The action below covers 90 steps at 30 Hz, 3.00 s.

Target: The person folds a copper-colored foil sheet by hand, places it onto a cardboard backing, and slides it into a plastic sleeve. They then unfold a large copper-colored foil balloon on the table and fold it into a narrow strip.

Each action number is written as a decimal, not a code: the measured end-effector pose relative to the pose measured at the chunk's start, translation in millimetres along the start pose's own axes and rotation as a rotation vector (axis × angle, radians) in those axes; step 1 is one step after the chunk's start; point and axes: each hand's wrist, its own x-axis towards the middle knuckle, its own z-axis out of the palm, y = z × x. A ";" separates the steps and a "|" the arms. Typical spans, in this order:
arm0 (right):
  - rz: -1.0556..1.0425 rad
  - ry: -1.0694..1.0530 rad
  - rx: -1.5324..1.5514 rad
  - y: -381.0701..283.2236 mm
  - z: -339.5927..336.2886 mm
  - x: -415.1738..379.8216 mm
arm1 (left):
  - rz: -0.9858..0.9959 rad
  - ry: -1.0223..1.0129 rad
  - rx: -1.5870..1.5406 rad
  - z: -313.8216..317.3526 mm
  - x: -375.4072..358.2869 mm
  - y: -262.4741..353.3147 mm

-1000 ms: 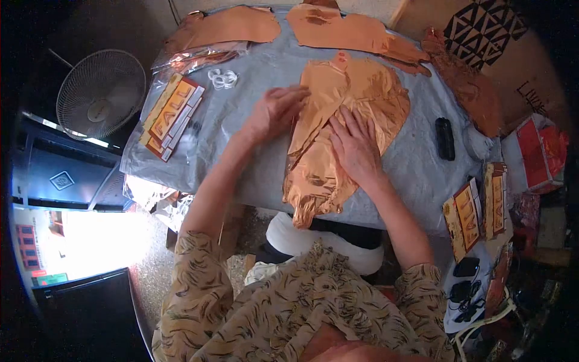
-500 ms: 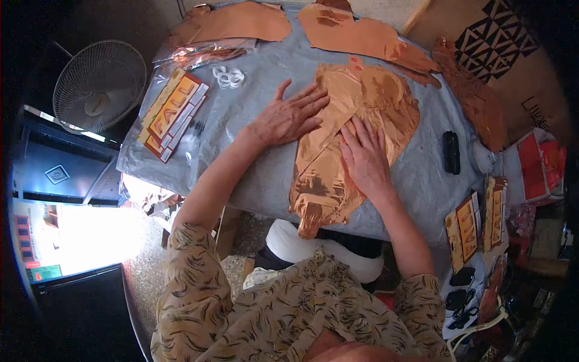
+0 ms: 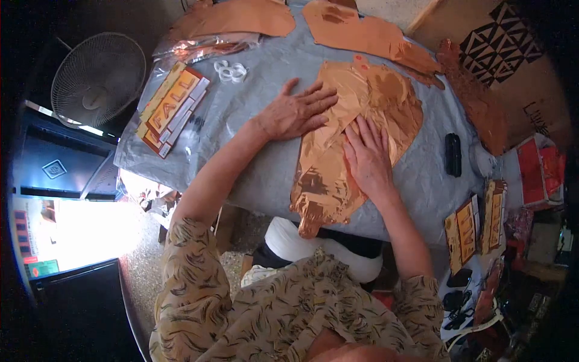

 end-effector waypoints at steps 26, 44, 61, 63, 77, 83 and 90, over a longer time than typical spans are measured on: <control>-0.527 -0.317 0.170 -48.4 -18.6 -25.8 | -0.032 -0.139 -0.078 -16.5 0.9 9.5; -0.630 -0.384 0.299 -61.6 -16.6 -27.9 | -0.018 -0.113 -0.079 0.2 -5.3 9.3; -0.217 0.053 -0.067 47.7 14.3 47.8 | -0.014 0.031 0.131 16.5 -4.1 6.1; -0.218 0.048 -0.096 49.2 15.7 46.8 | -0.022 0.001 0.128 15.7 -5.6 7.8; -0.188 0.084 -0.122 48.7 19.1 45.8 | -0.051 -0.160 -0.017 -40.5 -91.7 109.8; -0.197 0.094 -0.081 46.1 15.6 44.5 | 0.022 -0.229 -0.247 -63.6 -82.7 107.6; -0.160 0.096 -0.109 44.2 20.8 44.0 | -0.008 0.102 -0.096 -2.4 24.1 34.8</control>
